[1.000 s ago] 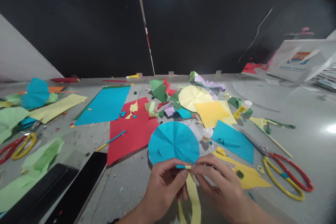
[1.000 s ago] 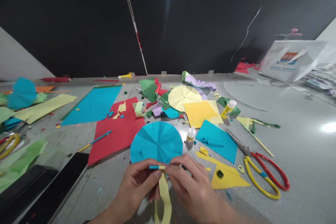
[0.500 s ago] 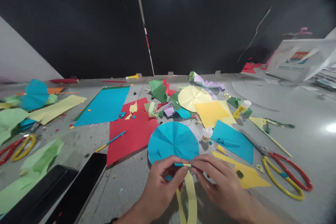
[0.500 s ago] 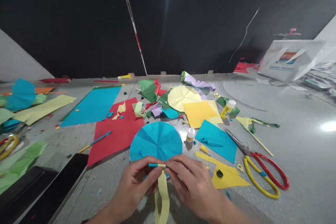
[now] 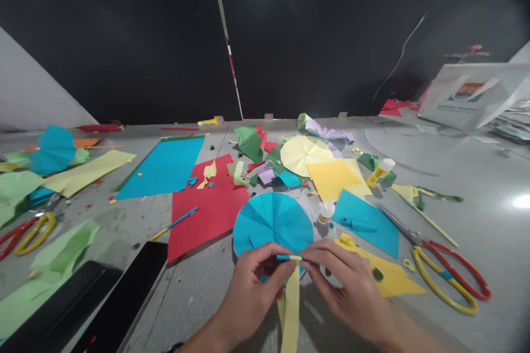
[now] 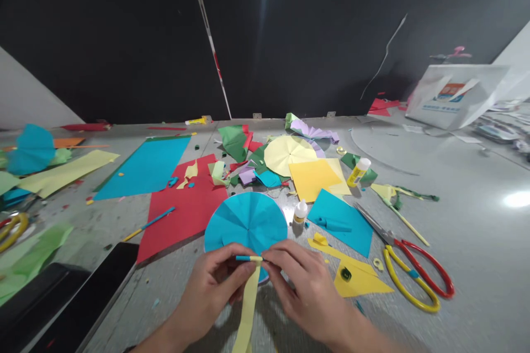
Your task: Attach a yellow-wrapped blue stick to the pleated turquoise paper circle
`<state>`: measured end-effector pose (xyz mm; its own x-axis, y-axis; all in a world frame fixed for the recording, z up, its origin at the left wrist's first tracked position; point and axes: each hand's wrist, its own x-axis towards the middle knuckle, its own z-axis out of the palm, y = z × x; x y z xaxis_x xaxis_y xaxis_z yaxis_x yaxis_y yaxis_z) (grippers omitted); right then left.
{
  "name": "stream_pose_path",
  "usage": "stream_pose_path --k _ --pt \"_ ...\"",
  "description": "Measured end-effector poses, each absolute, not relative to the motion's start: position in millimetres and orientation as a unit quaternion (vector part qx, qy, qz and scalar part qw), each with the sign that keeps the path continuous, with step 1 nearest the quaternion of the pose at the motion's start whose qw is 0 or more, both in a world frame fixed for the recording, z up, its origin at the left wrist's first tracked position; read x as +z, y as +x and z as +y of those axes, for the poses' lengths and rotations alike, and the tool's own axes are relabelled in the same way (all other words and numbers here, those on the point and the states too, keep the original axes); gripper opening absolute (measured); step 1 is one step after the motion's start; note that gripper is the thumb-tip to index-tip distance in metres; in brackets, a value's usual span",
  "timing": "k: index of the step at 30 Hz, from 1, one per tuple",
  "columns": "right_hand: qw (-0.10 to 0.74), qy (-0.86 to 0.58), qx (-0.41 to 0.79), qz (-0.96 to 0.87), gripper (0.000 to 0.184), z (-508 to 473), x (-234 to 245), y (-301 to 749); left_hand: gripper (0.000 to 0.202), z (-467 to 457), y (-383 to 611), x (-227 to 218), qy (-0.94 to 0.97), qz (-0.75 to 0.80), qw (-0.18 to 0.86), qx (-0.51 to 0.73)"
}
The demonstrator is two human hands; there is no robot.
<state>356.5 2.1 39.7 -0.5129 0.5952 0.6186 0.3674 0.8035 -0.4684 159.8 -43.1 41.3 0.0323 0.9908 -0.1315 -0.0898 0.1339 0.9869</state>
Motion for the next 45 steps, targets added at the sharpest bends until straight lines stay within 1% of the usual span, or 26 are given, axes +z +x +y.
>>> stream_pose_path --k 8,13,22,28,35,45 --pt "0.410 -0.268 0.182 -0.852 0.014 2.6 45.0 357.0 0.029 -42.5 156.5 41.8 0.483 0.497 0.544 0.473" --pt "0.414 -0.264 0.189 -0.850 0.015 6.2 47.3 356.5 0.031 -42.3 156.2 47.2 0.487 0.502 0.538 0.471" --pt "0.420 -0.263 0.178 -0.850 0.015 6.1 45.3 358.3 0.037 -43.6 157.8 41.6 0.462 0.480 0.580 0.469" --pt "0.412 -0.264 0.165 -0.856 0.014 3.8 43.5 359.4 0.039 -43.5 158.1 37.3 0.456 0.478 0.586 0.469" --pt "0.379 -0.259 0.166 -0.873 0.015 2.5 40.0 360.5 0.032 -46.8 158.3 39.5 0.508 0.507 0.522 0.461" --pt "0.354 -0.266 0.230 -0.867 0.020 1.7 45.2 359.4 0.031 -48.5 159.6 36.1 0.537 0.543 0.470 0.443"
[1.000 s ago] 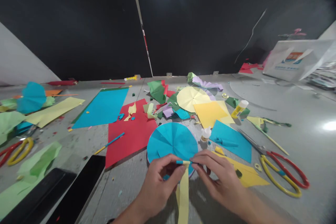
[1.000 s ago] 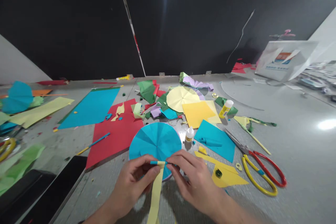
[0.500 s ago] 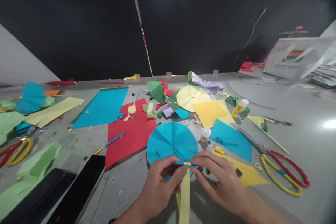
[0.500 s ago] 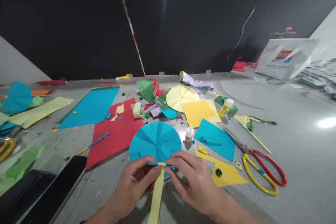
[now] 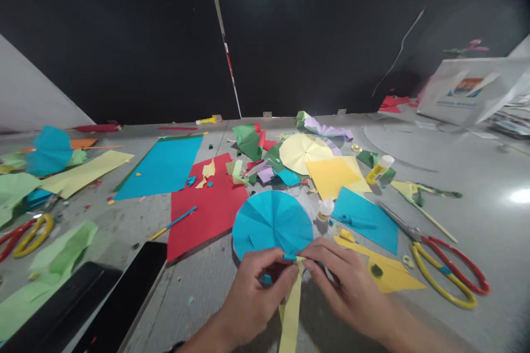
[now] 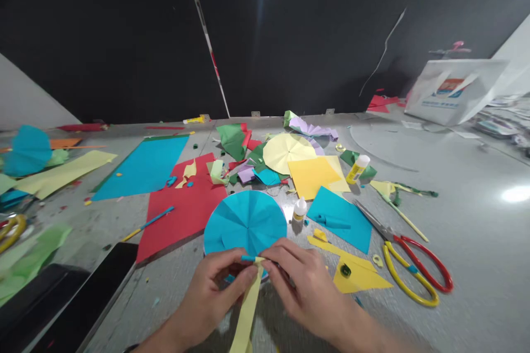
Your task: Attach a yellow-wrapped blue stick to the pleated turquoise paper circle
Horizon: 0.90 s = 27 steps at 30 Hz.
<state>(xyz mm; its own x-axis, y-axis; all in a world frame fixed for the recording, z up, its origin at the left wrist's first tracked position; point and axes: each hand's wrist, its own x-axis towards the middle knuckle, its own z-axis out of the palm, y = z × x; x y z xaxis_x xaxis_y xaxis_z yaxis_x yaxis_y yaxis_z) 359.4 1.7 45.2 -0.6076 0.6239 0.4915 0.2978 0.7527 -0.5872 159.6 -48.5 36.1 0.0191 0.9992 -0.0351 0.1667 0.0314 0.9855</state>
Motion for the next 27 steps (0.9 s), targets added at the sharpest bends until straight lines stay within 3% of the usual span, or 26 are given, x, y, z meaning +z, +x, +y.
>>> stream_pose_path --k 11,27 --pt "0.346 -0.270 0.221 -0.871 0.020 1.5 42.9 359.6 0.030 -45.8 160.0 37.8 0.489 0.486 0.564 0.454" --pt "0.343 -0.276 0.173 -0.881 0.011 -0.7 40.5 356.7 0.020 -44.2 158.9 36.4 0.502 0.460 0.574 0.456"
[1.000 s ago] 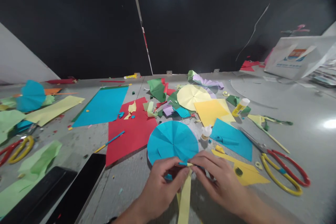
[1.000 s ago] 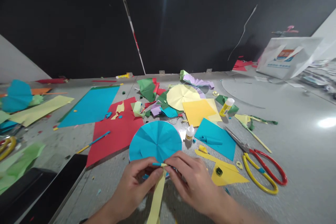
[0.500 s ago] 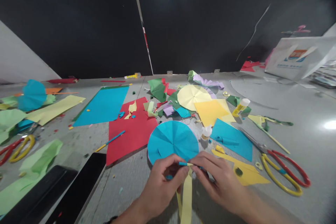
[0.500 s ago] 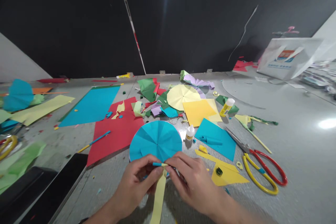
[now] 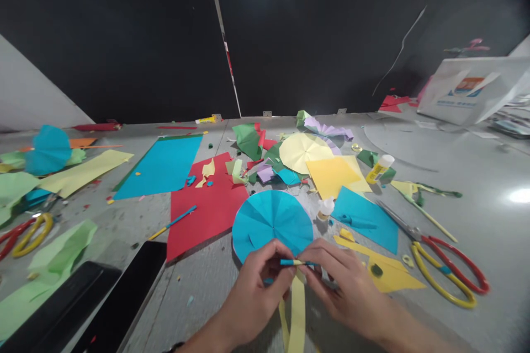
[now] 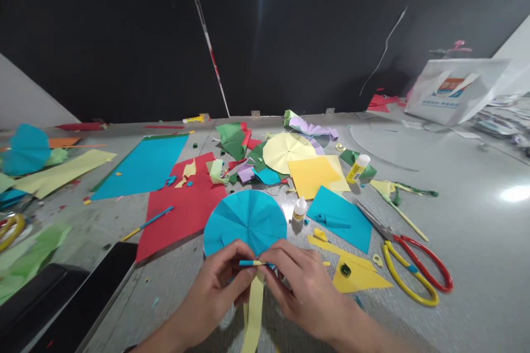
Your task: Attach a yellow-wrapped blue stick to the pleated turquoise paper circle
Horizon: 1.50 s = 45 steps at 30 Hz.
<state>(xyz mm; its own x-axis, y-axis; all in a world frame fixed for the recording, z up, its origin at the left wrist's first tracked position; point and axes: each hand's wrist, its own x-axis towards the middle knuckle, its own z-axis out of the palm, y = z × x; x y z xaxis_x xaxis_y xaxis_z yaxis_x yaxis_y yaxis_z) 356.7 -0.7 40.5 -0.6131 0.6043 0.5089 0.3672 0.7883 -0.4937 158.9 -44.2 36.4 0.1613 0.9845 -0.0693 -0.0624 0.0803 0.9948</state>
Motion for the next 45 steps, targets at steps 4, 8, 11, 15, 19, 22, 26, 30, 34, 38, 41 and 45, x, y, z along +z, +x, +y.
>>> stream_pose_path --k 4,8,11,15,19,22,26,30,34,38,41,45 --pt "0.345 -0.276 0.183 -0.879 0.012 0.7 39.3 355.8 0.016 -44.5 159.5 38.9 0.512 0.463 0.562 0.456" --pt "0.349 -0.275 0.195 -0.874 0.013 0.5 39.1 355.1 0.020 -45.1 161.5 38.8 0.478 0.464 0.590 0.456" --pt "0.359 -0.271 0.204 -0.869 0.013 -0.1 40.2 354.9 0.026 -44.7 162.2 40.7 0.474 0.455 0.597 0.461" --pt "0.373 -0.267 0.207 -0.864 0.013 0.7 41.6 354.4 0.030 -43.9 162.0 42.0 0.481 0.460 0.585 0.463" --pt "0.374 -0.273 0.210 -0.861 0.011 1.1 42.0 354.8 0.028 -44.5 161.3 41.9 0.496 0.477 0.561 0.461" --pt "0.368 -0.284 0.217 -0.858 0.010 0.5 41.8 356.1 0.027 -45.7 160.0 43.5 0.508 0.498 0.533 0.459" --pt "0.365 -0.284 0.224 -0.858 0.012 0.8 40.9 357.3 0.025 -46.8 158.0 45.9 0.523 0.517 0.511 0.444" --pt "0.369 -0.283 0.224 -0.857 0.013 1.0 40.6 358.0 0.023 -46.7 157.6 43.7 0.519 0.515 0.513 0.449" --pt "0.367 -0.288 0.233 -0.853 0.013 0.4 41.6 358.3 0.021 -45.3 159.0 37.4 0.494 0.511 0.532 0.460" --pt "0.362 -0.295 0.255 -0.847 0.012 0.0 43.4 357.6 0.018 -44.2 158.8 36.9 0.489 0.513 0.532 0.464" --pt "0.357 -0.310 0.279 -0.835 0.010 -0.4 45.7 356.2 0.016 -43.7 157.7 42.3 0.509 0.518 0.512 0.458" --pt "0.353 -0.324 0.306 -0.823 0.010 -0.4 48.7 354.0 0.016 -43.0 156.9 48.8 0.530 0.524 0.490 0.452"
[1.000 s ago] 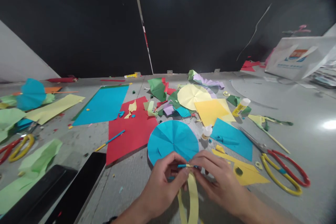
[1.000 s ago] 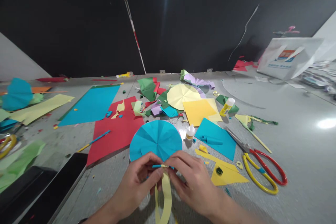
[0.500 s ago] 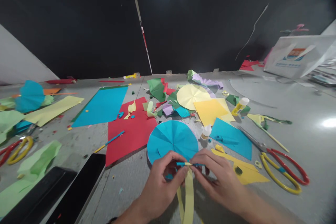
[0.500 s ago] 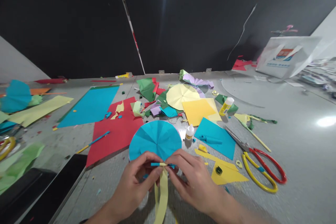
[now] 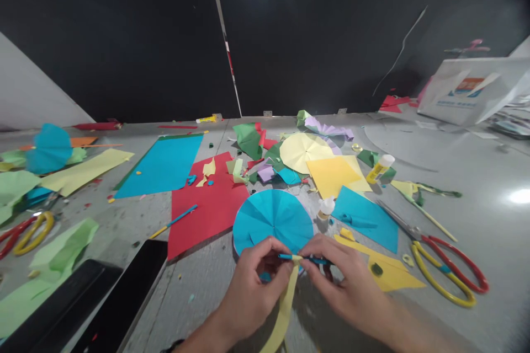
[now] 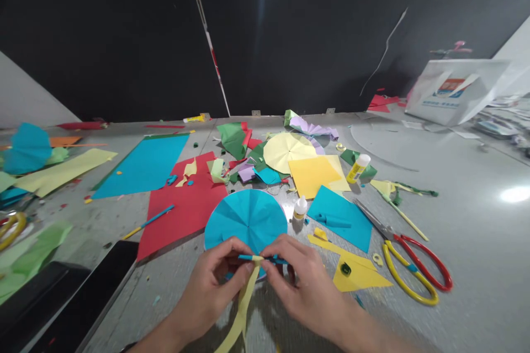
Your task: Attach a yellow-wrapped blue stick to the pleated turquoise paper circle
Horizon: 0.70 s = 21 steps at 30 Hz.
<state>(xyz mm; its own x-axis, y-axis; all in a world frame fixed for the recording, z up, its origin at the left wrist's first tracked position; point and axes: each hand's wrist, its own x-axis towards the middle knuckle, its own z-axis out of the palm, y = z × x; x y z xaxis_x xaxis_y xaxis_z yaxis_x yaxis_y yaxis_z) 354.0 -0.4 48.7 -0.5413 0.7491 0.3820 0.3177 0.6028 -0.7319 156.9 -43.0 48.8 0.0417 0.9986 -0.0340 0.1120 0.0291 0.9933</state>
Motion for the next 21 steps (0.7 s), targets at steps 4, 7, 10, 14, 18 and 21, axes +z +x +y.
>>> stream_pose_path --k 4,7,10,14,18,21 --pt "0.353 -0.328 0.319 -0.816 0.012 0.0 48.7 353.2 0.017 -43.1 156.8 49.7 0.531 0.529 0.485 0.450" --pt "0.354 -0.330 0.321 -0.814 0.012 0.0 47.5 353.3 0.018 -43.9 157.2 48.0 0.521 0.526 0.496 0.453" --pt "0.356 -0.332 0.318 -0.814 0.011 0.0 46.5 353.4 0.021 -45.0 158.4 45.3 0.499 0.516 0.522 0.461" --pt "0.360 -0.330 0.313 -0.815 0.010 0.2 45.1 353.8 0.030 -46.2 160.4 41.8 0.463 0.501 0.560 0.471" --pt "0.371 -0.323 0.302 -0.817 0.009 0.0 43.5 354.6 0.038 -46.2 162.3 41.5 0.429 0.494 0.588 0.475" --pt "0.376 -0.317 0.293 -0.820 0.009 -0.5 42.7 354.8 0.041 -45.4 163.3 42.6 0.419 0.489 0.595 0.480"
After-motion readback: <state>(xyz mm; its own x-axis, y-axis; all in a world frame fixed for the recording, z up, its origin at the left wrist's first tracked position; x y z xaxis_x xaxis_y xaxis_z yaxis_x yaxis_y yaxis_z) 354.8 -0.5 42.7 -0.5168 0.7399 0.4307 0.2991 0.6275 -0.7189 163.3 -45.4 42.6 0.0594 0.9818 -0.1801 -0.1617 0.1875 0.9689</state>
